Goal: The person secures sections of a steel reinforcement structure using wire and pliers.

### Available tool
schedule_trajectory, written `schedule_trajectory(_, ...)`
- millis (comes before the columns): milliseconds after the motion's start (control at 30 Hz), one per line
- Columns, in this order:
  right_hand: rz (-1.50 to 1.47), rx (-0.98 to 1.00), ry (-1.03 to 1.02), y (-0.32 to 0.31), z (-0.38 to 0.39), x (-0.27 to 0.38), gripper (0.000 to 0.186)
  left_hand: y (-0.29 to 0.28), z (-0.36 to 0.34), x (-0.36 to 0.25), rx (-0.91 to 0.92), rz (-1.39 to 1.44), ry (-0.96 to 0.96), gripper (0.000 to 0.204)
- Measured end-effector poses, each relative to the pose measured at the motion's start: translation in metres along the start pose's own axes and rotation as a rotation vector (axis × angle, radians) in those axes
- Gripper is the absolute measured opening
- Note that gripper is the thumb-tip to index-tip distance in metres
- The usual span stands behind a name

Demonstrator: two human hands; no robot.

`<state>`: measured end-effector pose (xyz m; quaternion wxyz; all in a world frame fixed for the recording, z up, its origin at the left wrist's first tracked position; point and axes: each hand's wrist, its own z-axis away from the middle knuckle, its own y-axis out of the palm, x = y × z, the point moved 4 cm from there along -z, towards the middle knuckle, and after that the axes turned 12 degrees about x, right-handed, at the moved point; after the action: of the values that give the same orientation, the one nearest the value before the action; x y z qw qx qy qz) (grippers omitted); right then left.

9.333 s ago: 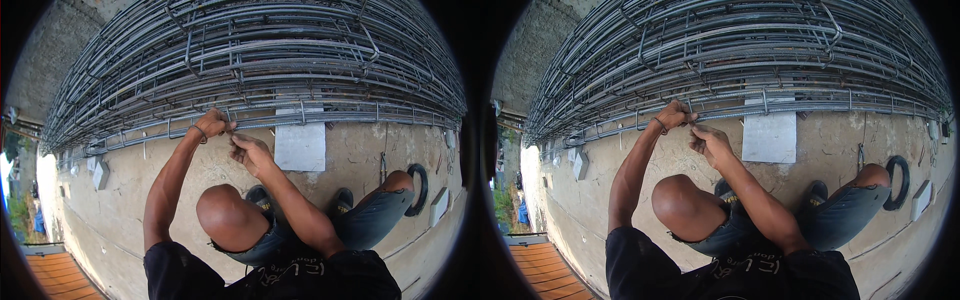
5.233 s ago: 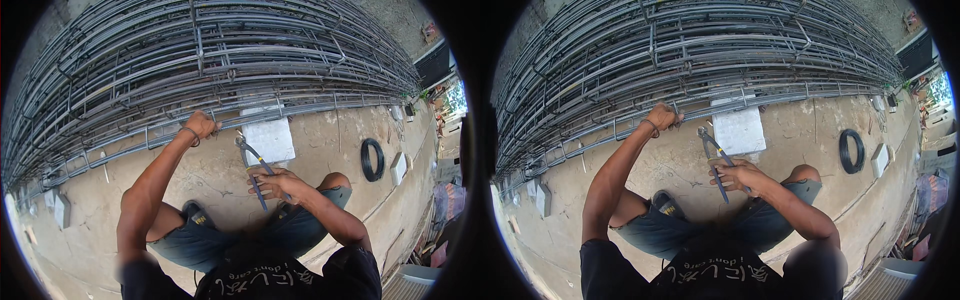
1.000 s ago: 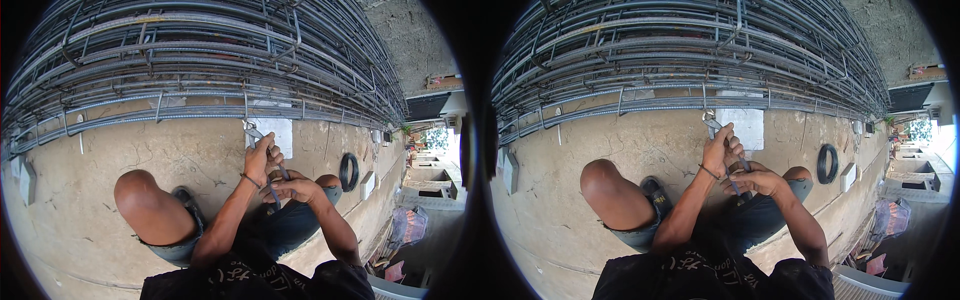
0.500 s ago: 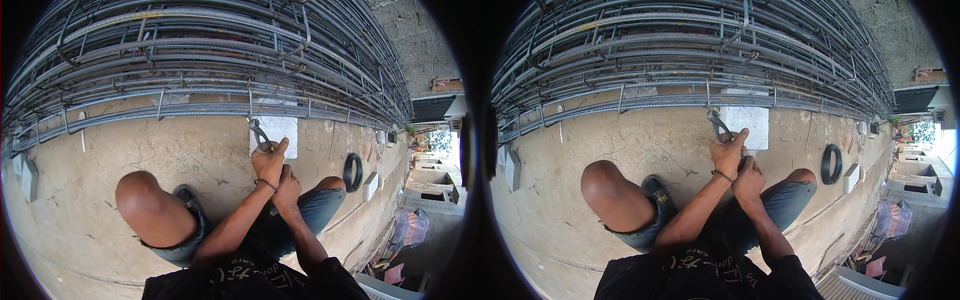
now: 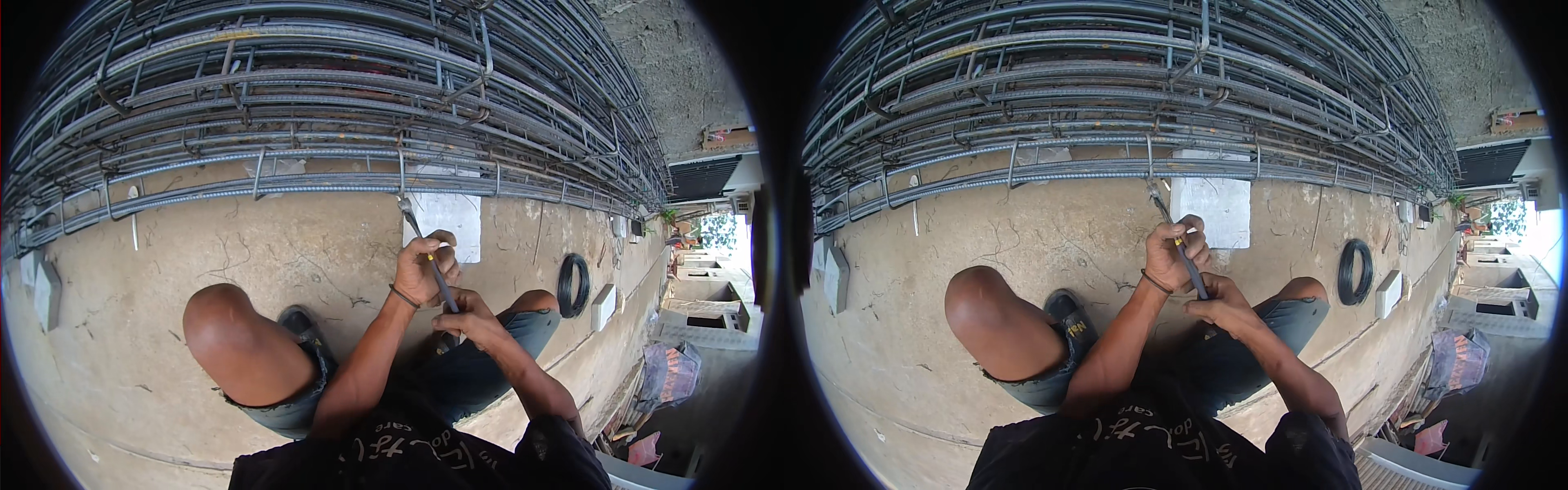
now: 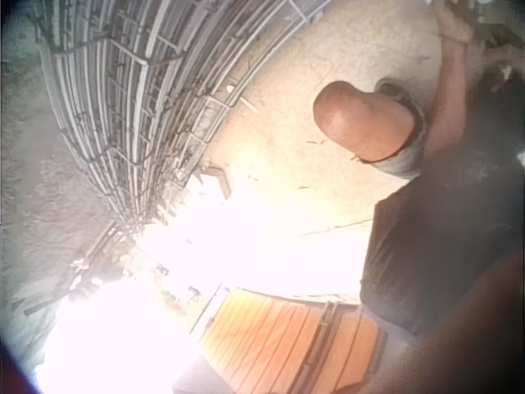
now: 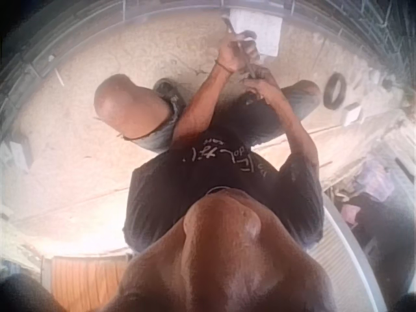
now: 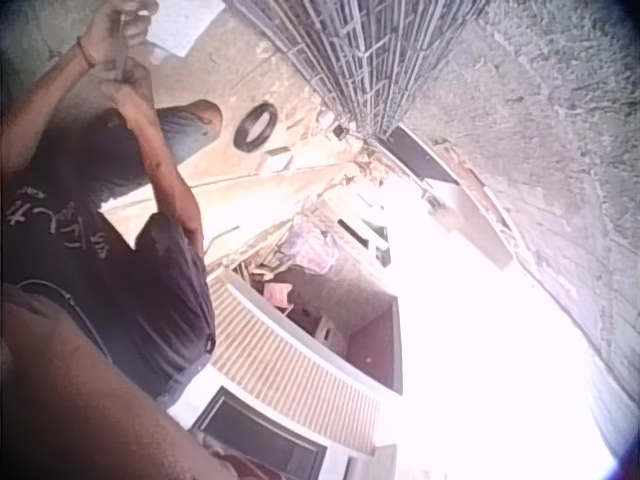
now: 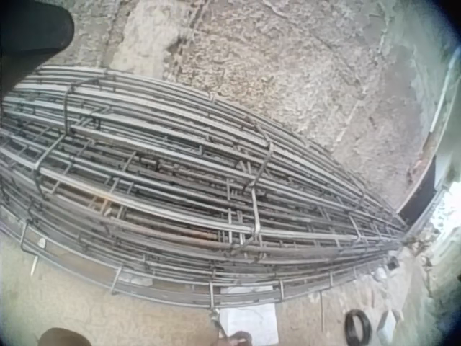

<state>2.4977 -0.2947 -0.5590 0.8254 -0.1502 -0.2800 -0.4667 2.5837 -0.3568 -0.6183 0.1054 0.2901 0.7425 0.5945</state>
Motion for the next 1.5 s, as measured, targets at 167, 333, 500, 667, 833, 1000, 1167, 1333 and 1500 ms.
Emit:
schedule_trajectory(167,1.266,-0.959,-0.371,-0.010,0.018,0.022,0.040,0.010,-0.004,0.006,-0.576,-0.345,0.150,0.025)
schedule_trajectory(333,1.015,-0.759,-0.460,0.019,0.020,0.018,0.041,-0.011,0.002,-0.005,-0.340,-0.190,0.014,0.024)
schedule_trajectory(500,0.576,-0.290,-0.139,0.014,0.017,0.018,0.039,0.002,-0.006,-0.006,0.167,-0.030,0.029,0.049)
schedule_trajectory(667,1.448,-0.910,-0.358,0.004,0.027,0.024,0.037,-0.003,0.000,-0.005,-0.384,-0.366,0.226,0.046)
schedule_trajectory(833,0.985,-0.637,-0.428,0.023,0.024,0.028,0.030,-0.008,0.013,-0.021,-0.483,-0.491,0.303,0.033)
schedule_trajectory(1000,0.184,-0.483,-0.458,-0.007,0.009,0.009,0.021,-0.001,0.013,-0.030,-0.578,-0.749,0.285,0.030)
schedule_trajectory(1167,0.158,-0.409,-0.405,-0.019,0.010,0.016,0.021,0.015,0.005,-0.026,-0.587,-0.699,0.284,0.030)
schedule_trajectory(1333,0.110,-0.386,-0.380,-0.017,0.007,0.013,0.021,0.013,0.001,-0.020,-0.595,-0.449,0.342,0.024)
schedule_trajectory(1500,-0.019,-0.142,-0.265,-0.016,0.010,0.016,0.028,0.017,-0.003,-0.019,-0.453,-0.184,0.184,0.027)
